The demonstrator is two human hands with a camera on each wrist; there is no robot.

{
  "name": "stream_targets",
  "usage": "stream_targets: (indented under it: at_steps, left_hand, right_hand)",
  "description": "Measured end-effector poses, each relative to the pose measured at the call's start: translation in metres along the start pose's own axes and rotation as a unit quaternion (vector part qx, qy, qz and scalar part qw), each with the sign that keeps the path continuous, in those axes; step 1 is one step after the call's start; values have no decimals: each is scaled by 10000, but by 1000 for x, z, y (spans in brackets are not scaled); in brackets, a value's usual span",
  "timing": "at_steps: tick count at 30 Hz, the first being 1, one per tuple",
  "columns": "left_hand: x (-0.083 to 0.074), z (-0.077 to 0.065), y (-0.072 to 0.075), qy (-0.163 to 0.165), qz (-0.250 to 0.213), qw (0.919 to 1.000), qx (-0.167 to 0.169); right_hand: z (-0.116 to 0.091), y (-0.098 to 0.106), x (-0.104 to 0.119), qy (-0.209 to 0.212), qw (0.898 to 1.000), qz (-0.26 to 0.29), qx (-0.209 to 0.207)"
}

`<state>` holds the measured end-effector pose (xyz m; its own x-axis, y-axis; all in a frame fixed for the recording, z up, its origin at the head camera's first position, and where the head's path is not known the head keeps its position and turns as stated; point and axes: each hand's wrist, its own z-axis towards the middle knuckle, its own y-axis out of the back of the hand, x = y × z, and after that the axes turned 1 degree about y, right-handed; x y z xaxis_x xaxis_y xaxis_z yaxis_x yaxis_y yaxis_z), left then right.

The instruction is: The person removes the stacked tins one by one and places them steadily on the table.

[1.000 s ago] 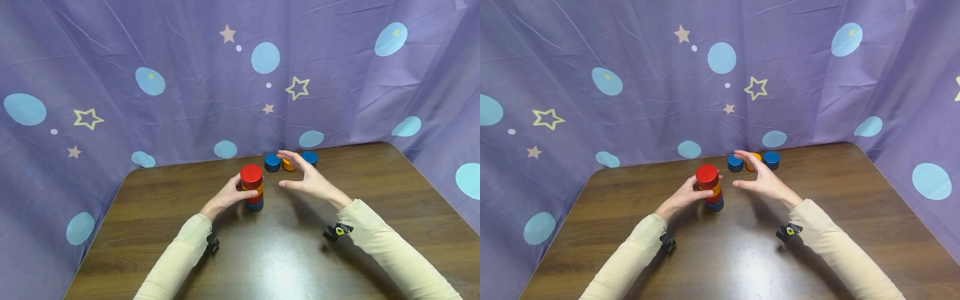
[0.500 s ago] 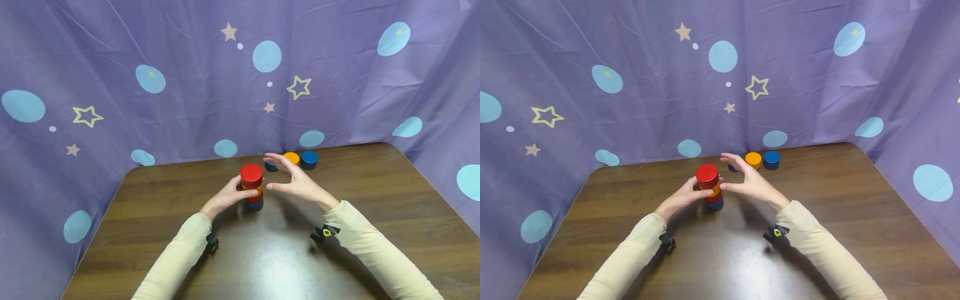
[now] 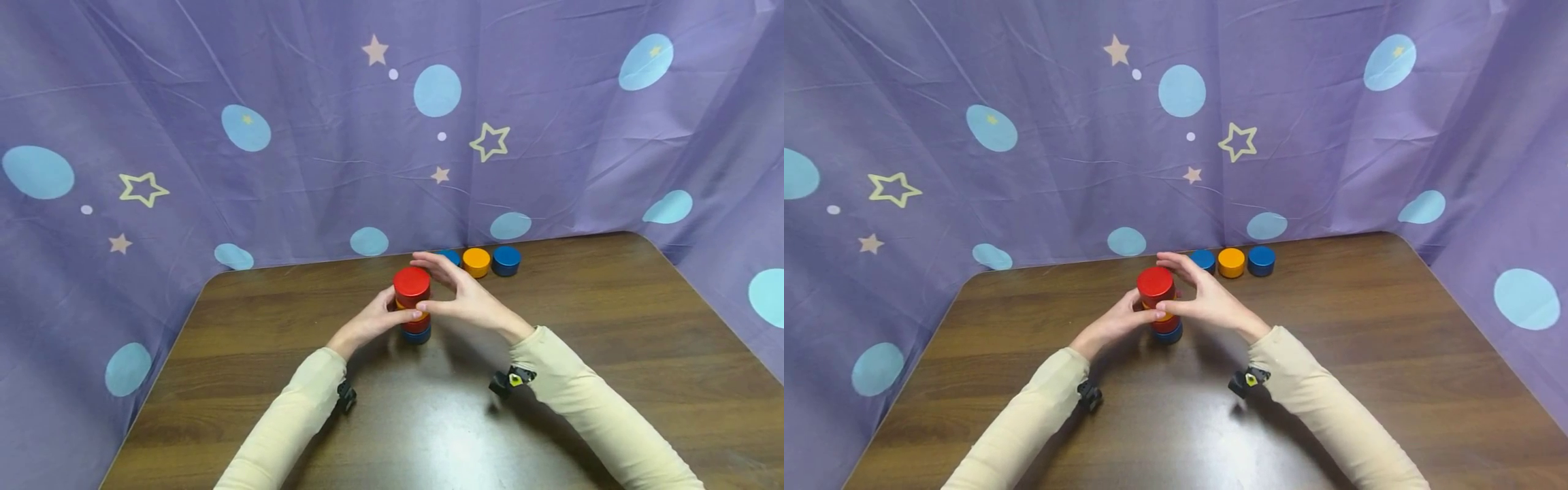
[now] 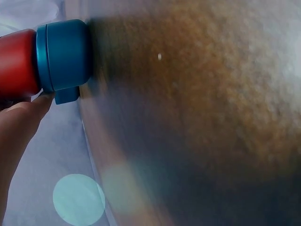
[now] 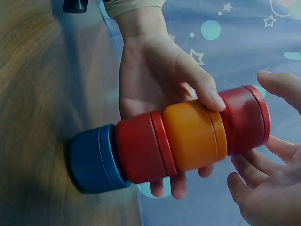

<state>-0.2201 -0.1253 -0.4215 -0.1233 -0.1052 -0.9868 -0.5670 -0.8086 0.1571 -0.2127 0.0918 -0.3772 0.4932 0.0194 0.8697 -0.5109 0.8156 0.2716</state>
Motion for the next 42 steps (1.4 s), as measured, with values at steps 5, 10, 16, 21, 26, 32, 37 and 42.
stream_targets:
  at_steps: [5, 10, 16, 21, 26, 32, 37, 42]
  left_hand:
    - [1, 0, 0, -120, -48, 9999, 84]
    - [2, -1, 0, -156, -83, 9998, 136]
    - [-2, -1, -1, -61, -69, 9999, 83]
    - [-25, -8, -7, 92, 5, 10000, 38]
    - [-31, -10, -8, -70, 61, 9999, 124]
    - [-31, -10, -8, -213, 189, 9996, 94]
    - [-12, -3, -4, -227, 224, 9995, 40]
    - [-2, -1, -2, -242, 229, 9994, 35]
  right_hand:
    - [3, -6, -2, -125, 9999, 14, -2]
    - [3, -9, -4, -328, 9994, -8, -114]
    - [3, -8, -3, -418, 9987, -106, -279]
    - [2, -6, -2, -418, 9981, -244, -374]
    - [0, -3, 1, -424, 9973, -325, -513]
    - [-5, 1, 5, -416, 9963, -332, -678]
    - [-11, 4, 7, -437, 9958, -359, -721]
    - [-15, 7, 7, -452, 9950, -492, -741]
